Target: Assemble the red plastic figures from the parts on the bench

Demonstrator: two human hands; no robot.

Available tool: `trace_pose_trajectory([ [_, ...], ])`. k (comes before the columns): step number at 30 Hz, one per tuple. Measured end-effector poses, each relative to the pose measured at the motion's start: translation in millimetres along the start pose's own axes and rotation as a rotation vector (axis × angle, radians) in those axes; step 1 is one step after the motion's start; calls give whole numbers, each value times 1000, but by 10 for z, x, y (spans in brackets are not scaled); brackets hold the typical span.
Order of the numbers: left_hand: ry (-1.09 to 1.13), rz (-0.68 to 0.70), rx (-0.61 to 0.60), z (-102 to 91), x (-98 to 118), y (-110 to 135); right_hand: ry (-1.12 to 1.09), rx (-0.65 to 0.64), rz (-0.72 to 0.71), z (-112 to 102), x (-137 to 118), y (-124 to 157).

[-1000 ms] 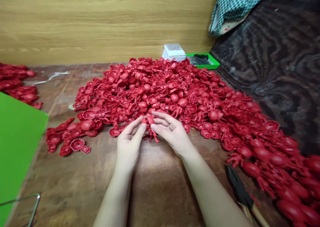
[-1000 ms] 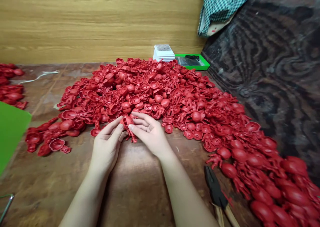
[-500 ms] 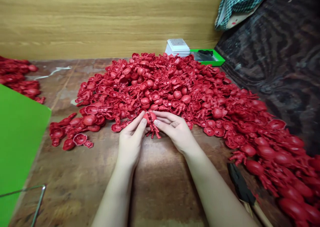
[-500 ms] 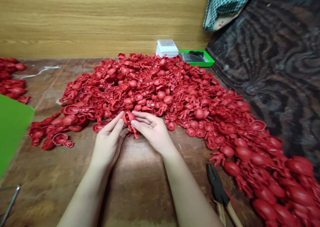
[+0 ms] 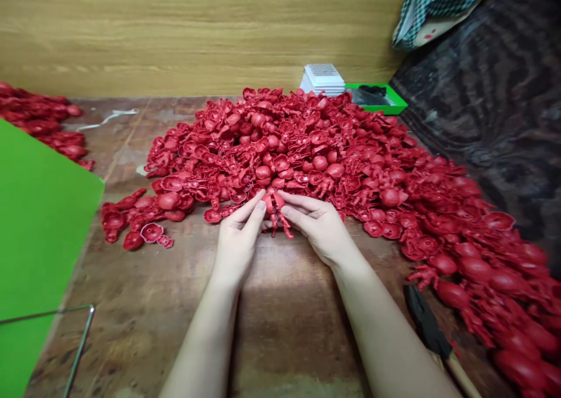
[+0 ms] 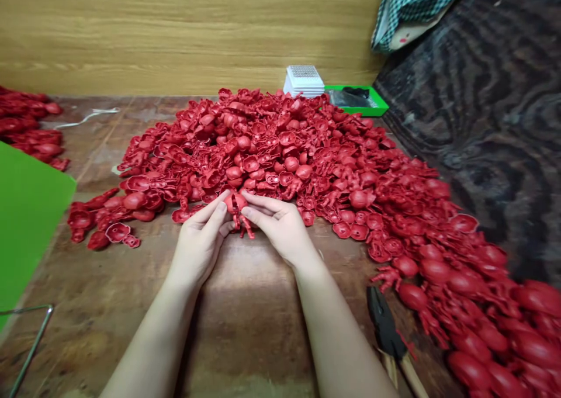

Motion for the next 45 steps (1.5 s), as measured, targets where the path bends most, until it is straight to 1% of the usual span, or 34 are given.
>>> trace_pose_trajectory([
  [3, -11, -2, 20, 4, 6, 1, -16, 11, 5, -2, 3, -4],
  [8, 34, -22, 38, 55, 32, 23, -2, 20, -6, -4, -18, -12],
  [12, 82, -38, 54, 78, 47, 31, 26, 28, -59, -12, -59, -17],
  [19, 175, -79, 78, 74, 6, 41, 82, 53, -153, 1, -109, 6],
  [22, 210, -82, 87, 66, -9, 51, 173, 113, -205, -22, -164, 50],
  [26, 272, -102, 103, 57, -25, 50, 393, 172, -294, -40, -269, 127],
  [28, 318, -109, 107, 60, -18, 41, 489, 148, -372, -3, -328, 169],
  [31, 381, -100, 131, 48, 10, 28, 629, 72, -504, 114, -391, 231],
  [32, 396, -99, 140, 43, 15, 27, 680, 79, -542, 137, -409, 249],
  [34, 412, -109, 147, 44, 13, 30, 772, 154, -605, 144, -453, 284],
  [36, 407, -127, 133, 65, 3, 36, 818, 239, -656, 136, -503, 318],
  [38, 394, -131, 125, 78, -1, 39, 831, 294, -681, 126, -537, 341],
  [41, 363, -124, 120, 83, 0, 38, 830, 344, -660, 85, -554, 345],
  [45, 304, -112, 87, 102, 8, 29, 866, 327, -637, 72, -556, 331],
])
Point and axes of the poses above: each hand's wrist, its own y-axis away from the middle knuckle, its own z-axis out of the palm, x = y × z, the point moved 9 cm from there along -y, towards the middle knuckle, and after that the axes turned 15 degrees about y, right-handed, at the moved point
